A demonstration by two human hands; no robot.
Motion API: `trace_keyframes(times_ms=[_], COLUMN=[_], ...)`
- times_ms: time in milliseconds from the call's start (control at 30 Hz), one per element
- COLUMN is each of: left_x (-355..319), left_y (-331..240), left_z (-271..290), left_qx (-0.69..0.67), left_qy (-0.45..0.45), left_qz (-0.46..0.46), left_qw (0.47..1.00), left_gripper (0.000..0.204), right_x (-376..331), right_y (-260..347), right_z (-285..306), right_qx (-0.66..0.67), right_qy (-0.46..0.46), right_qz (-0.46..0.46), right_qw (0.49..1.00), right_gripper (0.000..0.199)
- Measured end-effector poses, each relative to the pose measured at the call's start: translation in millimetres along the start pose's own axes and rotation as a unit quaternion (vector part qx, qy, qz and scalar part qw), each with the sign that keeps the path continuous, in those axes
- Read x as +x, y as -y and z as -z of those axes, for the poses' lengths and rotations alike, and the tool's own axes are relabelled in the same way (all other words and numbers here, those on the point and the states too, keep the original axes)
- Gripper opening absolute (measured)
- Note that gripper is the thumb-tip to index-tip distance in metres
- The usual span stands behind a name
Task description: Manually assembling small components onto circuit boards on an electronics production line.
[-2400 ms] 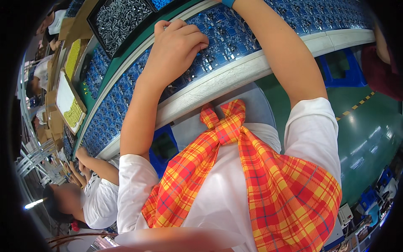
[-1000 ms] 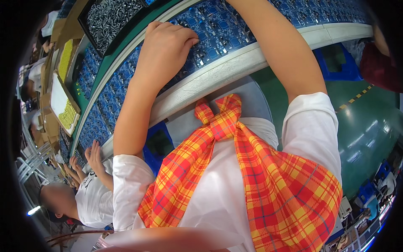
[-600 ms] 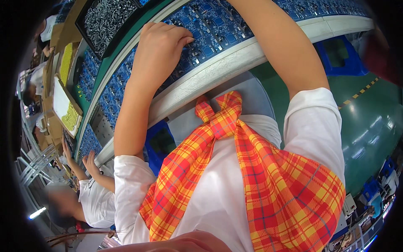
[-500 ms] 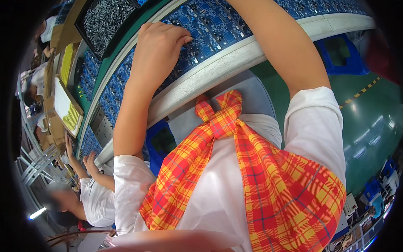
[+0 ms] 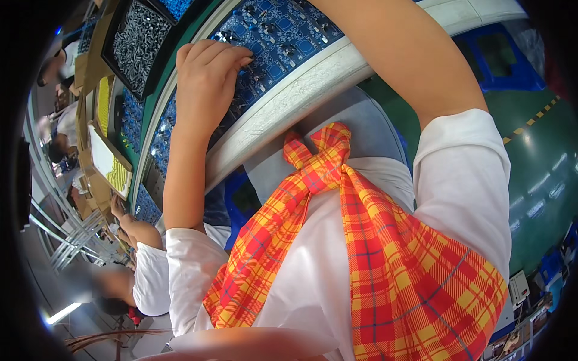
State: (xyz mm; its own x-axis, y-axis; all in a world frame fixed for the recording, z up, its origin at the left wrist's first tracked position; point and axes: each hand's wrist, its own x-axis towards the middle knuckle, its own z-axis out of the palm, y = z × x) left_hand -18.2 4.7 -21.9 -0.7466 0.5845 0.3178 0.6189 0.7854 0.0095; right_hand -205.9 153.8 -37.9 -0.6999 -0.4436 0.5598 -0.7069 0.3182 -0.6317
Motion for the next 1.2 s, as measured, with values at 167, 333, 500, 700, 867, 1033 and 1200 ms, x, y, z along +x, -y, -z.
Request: trace_keyframes(times_ms=[167, 333, 500, 700, 867, 1033, 1200], left_x=[4, 3, 6, -8, -41, -44, -45], left_y=[-3, -7, 3, 91, 153, 169, 161], left_z=[7, 11, 16, 30, 40, 18, 23], left_qx=[0.064, 0.080, 0.010, -0.018, 0.017, 0.117, 0.082], left_qy=[0.017, 0.033, 0.025, -0.151, -0.036, -0.033, -0.084], left_qz=[-0.033, -0.043, 0.023, 0.269, 0.428, 0.349, 0.367], left_qw=[0.997, 0.995, 0.999, 0.951, 0.903, 0.929, 0.923], left_gripper=[0.011, 0.012, 0.014, 0.024, 0.025, 0.023, 0.017], right_x=[-1, -2, 29, -8, -35, -99, -105], right_y=[0, 5, 24, 26, 63, 54, 63], right_z=[1, 5, 23, 25, 44, 36, 34], right_qx=[0.009, -0.005, 0.020, 0.055, 0.076, -0.084, -0.104], right_qy=[0.005, 0.037, 0.218, -0.020, 0.153, 0.249, 0.302], right_qz=[0.002, 0.001, -0.205, -0.021, 0.007, 0.111, 0.055], right_qw=[1.000, 0.999, 0.954, 0.998, 0.985, 0.959, 0.946], right_gripper=[0.023, 0.022, 0.022, 0.021, 0.024, 0.016, 0.012])
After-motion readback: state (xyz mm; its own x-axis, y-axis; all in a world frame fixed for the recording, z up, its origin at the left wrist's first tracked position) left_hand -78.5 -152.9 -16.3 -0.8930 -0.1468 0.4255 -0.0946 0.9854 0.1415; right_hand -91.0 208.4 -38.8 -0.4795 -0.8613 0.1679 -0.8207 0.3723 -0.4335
